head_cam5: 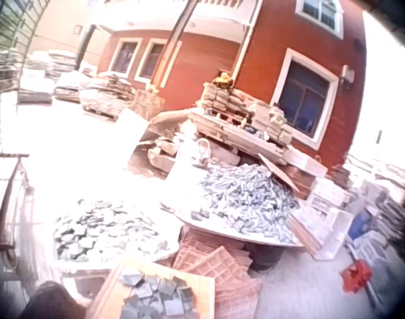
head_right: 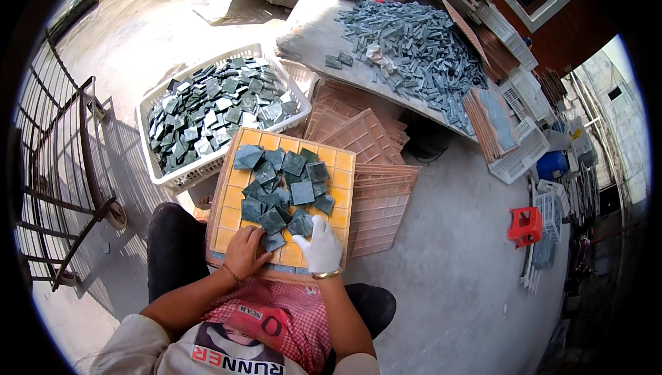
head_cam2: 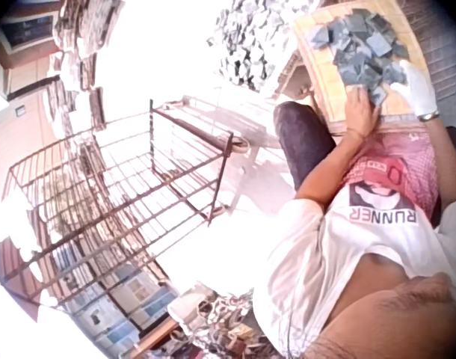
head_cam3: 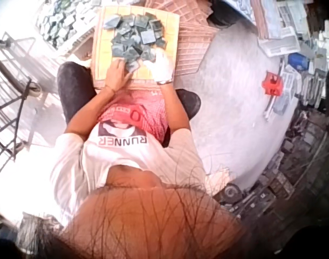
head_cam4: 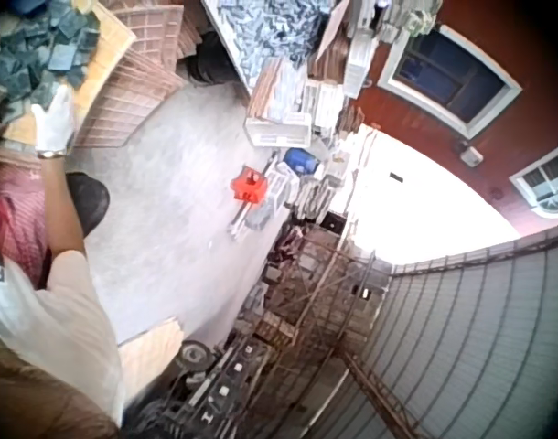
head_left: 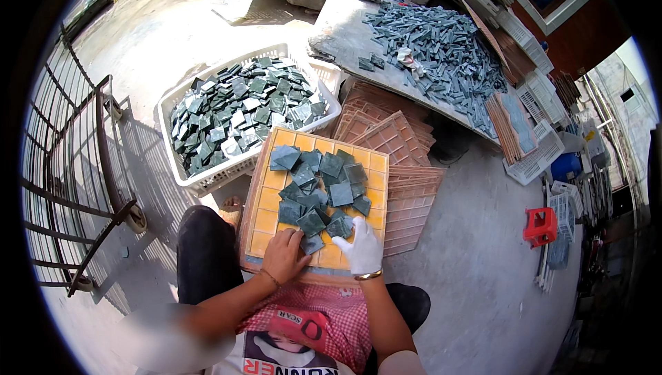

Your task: The person sits on the ground and places small green glass tiles into a grid on a yellow backing board. They handle the tiles one by one from a nearby basket, arranging them to fill the grid pattern.

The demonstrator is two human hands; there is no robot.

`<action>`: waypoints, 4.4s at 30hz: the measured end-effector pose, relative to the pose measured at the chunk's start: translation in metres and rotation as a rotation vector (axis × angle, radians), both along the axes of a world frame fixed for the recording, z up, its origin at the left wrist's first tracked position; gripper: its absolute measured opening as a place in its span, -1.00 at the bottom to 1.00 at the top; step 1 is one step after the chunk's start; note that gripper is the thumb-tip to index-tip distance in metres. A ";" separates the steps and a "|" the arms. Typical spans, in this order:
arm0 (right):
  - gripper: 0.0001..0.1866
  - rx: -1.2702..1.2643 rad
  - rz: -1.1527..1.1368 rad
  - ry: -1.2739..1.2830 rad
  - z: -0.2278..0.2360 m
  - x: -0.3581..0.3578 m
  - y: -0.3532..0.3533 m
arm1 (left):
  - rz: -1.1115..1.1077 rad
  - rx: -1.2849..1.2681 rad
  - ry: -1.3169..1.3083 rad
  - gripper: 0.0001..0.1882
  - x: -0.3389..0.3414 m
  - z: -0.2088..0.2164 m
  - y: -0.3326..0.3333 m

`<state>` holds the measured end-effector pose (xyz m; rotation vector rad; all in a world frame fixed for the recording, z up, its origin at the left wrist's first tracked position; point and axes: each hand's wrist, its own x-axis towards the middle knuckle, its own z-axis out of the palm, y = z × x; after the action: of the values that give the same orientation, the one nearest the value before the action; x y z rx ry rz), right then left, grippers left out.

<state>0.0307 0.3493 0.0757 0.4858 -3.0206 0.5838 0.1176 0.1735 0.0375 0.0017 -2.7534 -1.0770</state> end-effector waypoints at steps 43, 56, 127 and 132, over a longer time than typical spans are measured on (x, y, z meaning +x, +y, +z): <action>-0.57 -0.225 -0.037 -0.214 -0.006 0.036 -0.033 | 0.011 0.063 -0.215 -0.70 0.030 0.005 -0.095; -0.76 -0.536 0.040 -0.276 -0.022 0.034 -0.018 | 0.002 0.219 0.004 -0.88 0.007 -0.001 -0.060; -0.80 -0.340 0.353 -0.163 -0.019 0.014 -0.027 | -0.347 0.022 -0.015 -0.37 0.006 -0.011 -0.065; -0.76 -0.314 0.399 -0.167 -0.025 0.020 -0.031 | -0.345 0.006 0.011 -0.39 0.007 -0.010 -0.065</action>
<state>0.0509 0.3178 0.0504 1.0734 -2.9032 1.1489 0.1246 0.1088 0.0274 -0.4934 -2.8053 -1.1569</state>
